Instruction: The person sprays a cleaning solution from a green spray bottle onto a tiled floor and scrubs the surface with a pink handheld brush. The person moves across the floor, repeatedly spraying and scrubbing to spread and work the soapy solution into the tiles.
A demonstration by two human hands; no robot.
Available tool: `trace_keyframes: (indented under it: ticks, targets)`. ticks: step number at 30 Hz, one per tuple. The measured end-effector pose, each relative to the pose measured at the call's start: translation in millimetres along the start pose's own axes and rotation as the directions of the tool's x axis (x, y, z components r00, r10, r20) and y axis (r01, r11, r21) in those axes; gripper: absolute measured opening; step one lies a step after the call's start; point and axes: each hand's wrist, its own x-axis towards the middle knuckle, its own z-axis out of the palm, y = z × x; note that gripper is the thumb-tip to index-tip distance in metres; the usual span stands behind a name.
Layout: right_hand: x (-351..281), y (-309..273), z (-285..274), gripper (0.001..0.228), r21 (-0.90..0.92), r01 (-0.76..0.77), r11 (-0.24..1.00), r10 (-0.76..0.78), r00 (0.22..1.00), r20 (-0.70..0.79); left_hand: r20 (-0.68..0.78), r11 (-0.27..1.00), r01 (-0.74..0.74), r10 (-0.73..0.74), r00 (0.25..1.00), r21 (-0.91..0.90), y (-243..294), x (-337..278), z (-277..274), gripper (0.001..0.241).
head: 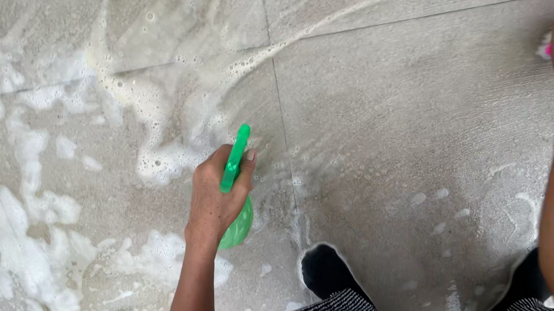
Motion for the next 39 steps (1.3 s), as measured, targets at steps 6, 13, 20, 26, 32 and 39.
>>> trace_keyframes:
  ticks: [6, 13, 20, 26, 32, 39]
  targets:
    - [-187.5, -280.7, -26.6, 0.087, 0.5, 0.578, 0.645, -0.479, 0.815, -0.325, -0.025, 0.994, -0.108, 0.108, 0.994, 0.016, 12.8, 16.0, 7.2, 0.031]
    - [-95.9, -168.3, 5.6, 0.083, 0.415, 0.435, 0.799, -0.434, 0.895, -0.102, 0.061, 0.983, -0.172, 0.168, 0.984, 0.067, 55.9, 22.7, 25.9, 0.03]
    - [31.2, 38.4, 67.3, 0.08, 0.015, -0.049, 0.999, 0.051, 0.967, -0.248, 0.144, 0.98, -0.18, 0.166, 0.976, 0.09, 81.6, 5.8, 46.5, 0.03]
    - [-186.9, -207.2, 30.9, 0.089, 0.417, 0.612, 0.673, -0.545, 0.79, -0.28, 0.191, 0.984, -0.148, 0.128, 0.973, 0.097, 104.5, 1.6, 70.8, 0.029]
    - [-34.5, 14.9, 36.5, 0.101, 0.051, 0.403, 0.914, -0.292, 0.738, -0.608, 0.16, 0.972, -0.2, 0.18, 0.971, 0.122, 115.6, -6.9, 70.5, 0.03]
    - [-33.8, 67.9, 47.9, 0.087, 0.275, 0.191, 0.942, -0.105, 0.948, -0.299, 0.164, 0.982, -0.163, 0.147, 0.976, 0.093, 114.6, -20.6, 66.2, 0.029]
